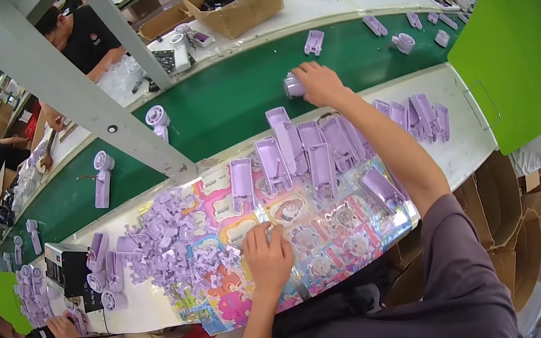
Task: The person assembles portable fans by inserting components into the fan head and handle casing halves, snapping the casing parts together by hand, and placing the assembled fan units onto the conveyor belt.
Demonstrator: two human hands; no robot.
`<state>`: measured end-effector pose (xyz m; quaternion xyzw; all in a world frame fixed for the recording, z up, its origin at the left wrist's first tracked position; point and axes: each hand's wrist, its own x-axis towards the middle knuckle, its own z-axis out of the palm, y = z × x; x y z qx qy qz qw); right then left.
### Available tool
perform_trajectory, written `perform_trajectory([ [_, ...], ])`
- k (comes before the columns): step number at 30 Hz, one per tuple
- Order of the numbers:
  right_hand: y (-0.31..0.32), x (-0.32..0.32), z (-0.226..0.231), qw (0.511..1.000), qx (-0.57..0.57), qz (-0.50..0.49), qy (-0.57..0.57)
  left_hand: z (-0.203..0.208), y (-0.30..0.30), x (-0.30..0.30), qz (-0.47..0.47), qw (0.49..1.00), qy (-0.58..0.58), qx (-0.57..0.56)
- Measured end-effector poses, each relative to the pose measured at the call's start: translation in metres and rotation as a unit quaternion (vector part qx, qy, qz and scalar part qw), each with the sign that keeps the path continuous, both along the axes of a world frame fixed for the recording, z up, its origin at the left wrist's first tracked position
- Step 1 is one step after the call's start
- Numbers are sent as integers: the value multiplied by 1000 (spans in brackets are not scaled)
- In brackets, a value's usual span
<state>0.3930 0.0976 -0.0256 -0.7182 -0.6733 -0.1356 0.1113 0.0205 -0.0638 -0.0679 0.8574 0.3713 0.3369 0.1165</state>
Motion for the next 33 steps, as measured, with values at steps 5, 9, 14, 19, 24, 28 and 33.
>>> perform_trajectory([
  [5,1,7,3,997,9,26,65,1,1,0,-4,999,-39,-21],
  [9,-40,-45,58,971,139,138,136,3,-7,-11,-11,943,-250,-218],
  [14,-145,-153,104,927,-6,327,185,43,-22,-5,-50,796,-510,-323],
  [19,-197,-215,95,866,-157,384,279,25,-43,-23,-16,717,-509,-476],
  [24,-170,-228,72,880,-107,345,309,17,-65,-80,-42,798,-385,-463],
  [28,-144,-261,31,872,-84,385,292,15,-80,-106,-51,787,-388,-477],
  [33,-136,-285,-1,904,-139,301,271,10,-81,-114,24,737,-464,-491],
])
